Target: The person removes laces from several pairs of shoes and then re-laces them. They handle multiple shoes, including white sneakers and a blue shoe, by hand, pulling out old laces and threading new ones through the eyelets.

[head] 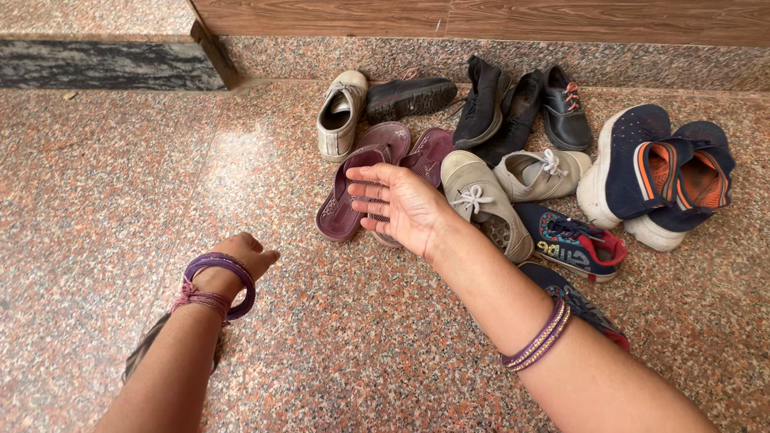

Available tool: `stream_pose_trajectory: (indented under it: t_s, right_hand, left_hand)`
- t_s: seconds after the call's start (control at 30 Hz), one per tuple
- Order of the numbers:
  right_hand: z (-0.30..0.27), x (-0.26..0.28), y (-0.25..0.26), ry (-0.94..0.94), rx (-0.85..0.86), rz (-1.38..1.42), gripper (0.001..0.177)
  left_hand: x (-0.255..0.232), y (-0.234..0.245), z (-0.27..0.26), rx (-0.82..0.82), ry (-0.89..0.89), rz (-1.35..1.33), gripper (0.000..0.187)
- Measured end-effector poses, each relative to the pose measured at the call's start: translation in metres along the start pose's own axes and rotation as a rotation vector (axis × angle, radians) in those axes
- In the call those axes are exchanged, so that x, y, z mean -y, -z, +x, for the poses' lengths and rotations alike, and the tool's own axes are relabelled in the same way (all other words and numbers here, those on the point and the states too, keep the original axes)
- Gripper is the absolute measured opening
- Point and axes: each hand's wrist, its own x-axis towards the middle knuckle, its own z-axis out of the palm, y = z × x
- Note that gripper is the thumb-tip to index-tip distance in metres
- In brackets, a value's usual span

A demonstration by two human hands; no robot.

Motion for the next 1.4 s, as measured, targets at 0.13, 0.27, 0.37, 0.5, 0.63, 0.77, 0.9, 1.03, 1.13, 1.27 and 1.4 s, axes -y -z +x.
stream_pose_trajectory:
  t_s: [0.13, 0.27, 0.37, 0.5, 0.63, 0.77, 0.9, 1.03, 1.13, 1.27, 1.4]
  right_hand:
    - [-0.003, -0.003, -0.011, -0.02, 0.009, -0.017, 0.04]
    - [-0.004, -0.006, -0.023, -0.02, 0.048, -0.023, 0.038]
    - [-0.002, -0.009, -0.031, -0.023, 0.069, -0.02, 0.038]
    - [0.0, -0.014, -0.038, -0.033, 0.093, -0.028, 0.037]
    - [-0.001, -0.016, -0.039, -0.041, 0.098, -0.021, 0.036]
    - [-0.003, -0.014, -0.036, -0.04, 0.074, -0.03, 0.036]
    - [-0.006, -0.011, -0.033, -0.026, 0.08, -0.024, 0.037]
    - [-0.007, -0.009, -0.031, -0.015, 0.057, -0.043, 0.039]
    - [-0.007, -0.011, -0.035, 0.016, 0.068, -0.153, 0.046]
    - [-0.011, -0.02, -0.045, 0.046, 0.056, -0.502, 0.057]
    - [-0.015, -0.016, -0.033, -0.019, 0.11, -0.705, 0.051]
  left_hand:
    - [-0.019, 0.014, -0.058, 0.039, 0.191, 0.369, 0.079]
    - [-0.019, 0.022, -0.109, 0.044, 0.375, 0.486, 0.086]
    - [-0.009, 0.023, -0.121, 0.023, 0.43, 0.519, 0.102]
    - [0.02, 0.017, -0.122, -0.06, 0.392, 0.376, 0.078]
    - [0.029, 0.013, -0.111, -0.06, 0.366, 0.416, 0.054]
    - [0.019, 0.016, -0.111, -0.026, 0.285, 0.445, 0.028]
    - [-0.011, 0.034, -0.109, -0.077, 0.283, 0.364, 0.025]
    - [-0.058, 0.052, -0.107, -0.119, 0.151, -0.012, 0.03]
    - [-0.096, 0.071, -0.109, -0.118, -0.058, -0.092, 0.034]
    - [-0.141, 0.077, -0.126, 0.164, -0.287, -0.247, 0.033]
    - [-0.163, 0.079, -0.146, 0.538, -0.368, -0.323, 0.034]
